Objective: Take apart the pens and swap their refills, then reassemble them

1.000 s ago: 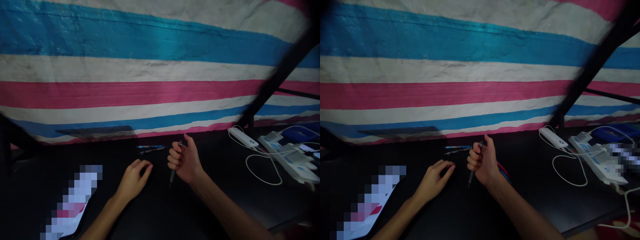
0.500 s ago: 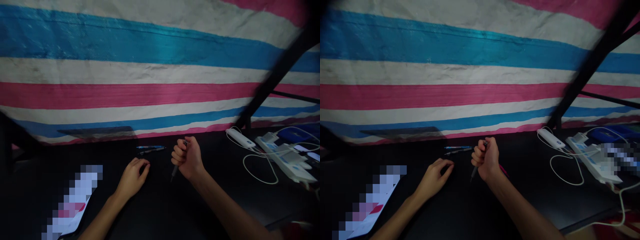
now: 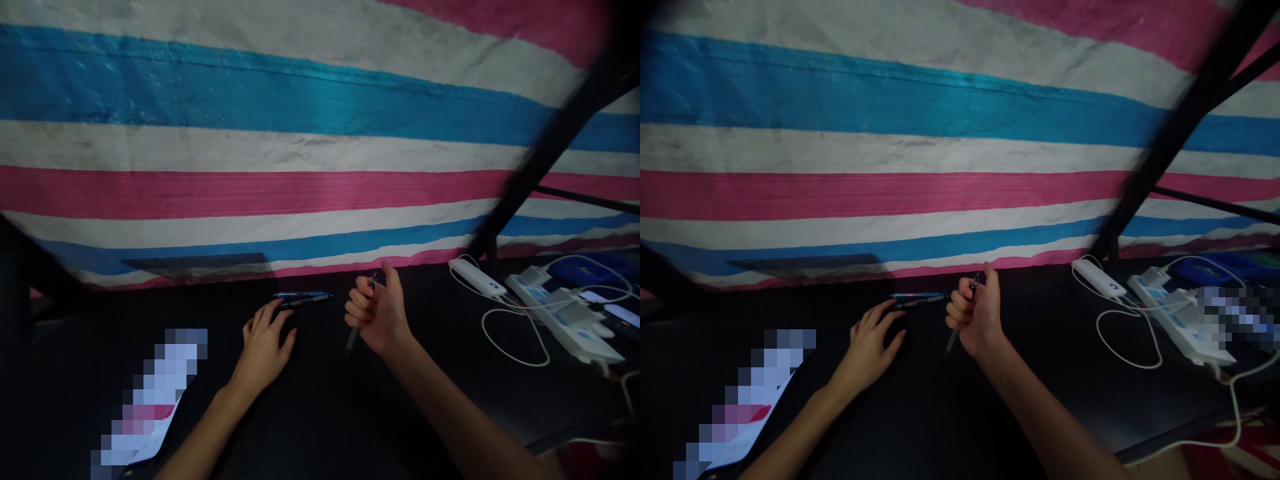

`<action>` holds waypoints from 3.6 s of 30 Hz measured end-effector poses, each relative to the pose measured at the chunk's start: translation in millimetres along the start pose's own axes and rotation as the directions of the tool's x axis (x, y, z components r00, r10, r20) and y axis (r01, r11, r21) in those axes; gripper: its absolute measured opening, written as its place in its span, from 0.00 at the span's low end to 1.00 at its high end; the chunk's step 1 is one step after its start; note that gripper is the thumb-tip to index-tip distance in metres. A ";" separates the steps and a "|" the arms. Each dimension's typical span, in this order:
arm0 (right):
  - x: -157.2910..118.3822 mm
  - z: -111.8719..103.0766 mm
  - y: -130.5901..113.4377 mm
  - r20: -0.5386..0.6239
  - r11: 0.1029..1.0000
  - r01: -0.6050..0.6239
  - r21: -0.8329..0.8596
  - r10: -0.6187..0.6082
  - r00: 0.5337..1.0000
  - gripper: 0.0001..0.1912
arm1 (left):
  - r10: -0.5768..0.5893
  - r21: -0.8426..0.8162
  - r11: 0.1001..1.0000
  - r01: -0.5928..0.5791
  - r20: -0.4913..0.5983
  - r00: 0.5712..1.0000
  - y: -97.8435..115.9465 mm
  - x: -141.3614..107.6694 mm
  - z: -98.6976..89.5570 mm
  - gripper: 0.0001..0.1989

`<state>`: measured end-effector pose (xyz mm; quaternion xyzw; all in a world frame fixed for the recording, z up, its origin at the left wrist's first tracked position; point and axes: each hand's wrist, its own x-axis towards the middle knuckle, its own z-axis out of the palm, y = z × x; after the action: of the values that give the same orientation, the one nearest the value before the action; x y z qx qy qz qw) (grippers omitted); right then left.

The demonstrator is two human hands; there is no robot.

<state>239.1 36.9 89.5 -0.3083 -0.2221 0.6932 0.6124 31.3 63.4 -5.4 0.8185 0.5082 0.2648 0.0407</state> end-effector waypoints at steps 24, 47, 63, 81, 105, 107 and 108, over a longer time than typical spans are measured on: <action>3.7 -13.7 -4.8 0.038 0.992 -0.124 0.001 0.124 0.992 0.23 | -0.012 0.103 0.995 0.003 0.088 0.996 -5.4 -4.1 9.2 0.18; 22.8 -139.6 -23.1 0.055 -0.186 -0.028 -0.982 -0.428 0.902 0.12 | -0.032 0.183 0.983 0.011 0.113 0.993 -3.0 -2.5 11.4 0.23; 27.6 -118.6 -7.1 0.065 -0.354 -0.091 -0.931 -0.405 0.912 0.10 | 0.000 0.094 0.996 -0.006 0.064 0.998 4.7 1.6 -1.2 0.11; 2.7 -117.5 10.8 0.347 -0.510 0.175 -0.842 -0.265 0.900 0.24 | 0.093 0.072 0.992 -0.099 0.082 0.992 -1.2 0.3 6.6 0.15; 3.2 -120.0 -0.6 0.402 -0.482 0.223 -0.847 -0.308 0.862 0.18 | 0.073 0.077 0.994 -0.083 0.125 0.989 -1.2 -0.9 6.8 0.15; 2.1 -117.7 -0.8 0.437 -0.506 0.260 -0.822 -0.270 0.858 0.17 | 0.065 0.070 0.995 -0.075 0.132 0.989 -1.2 -1.1 6.6 0.16; 1.4 -116.8 -0.5 0.448 -0.516 0.271 -0.812 -0.255 0.857 0.16 | 0.058 0.065 0.996 -0.067 0.136 0.989 -1.3 -1.2 6.4 0.16</action>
<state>321.2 30.3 6.6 -0.5963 -0.7691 -0.0054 0.2300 32.9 64.2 -11.8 0.8509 0.4873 0.1925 0.0380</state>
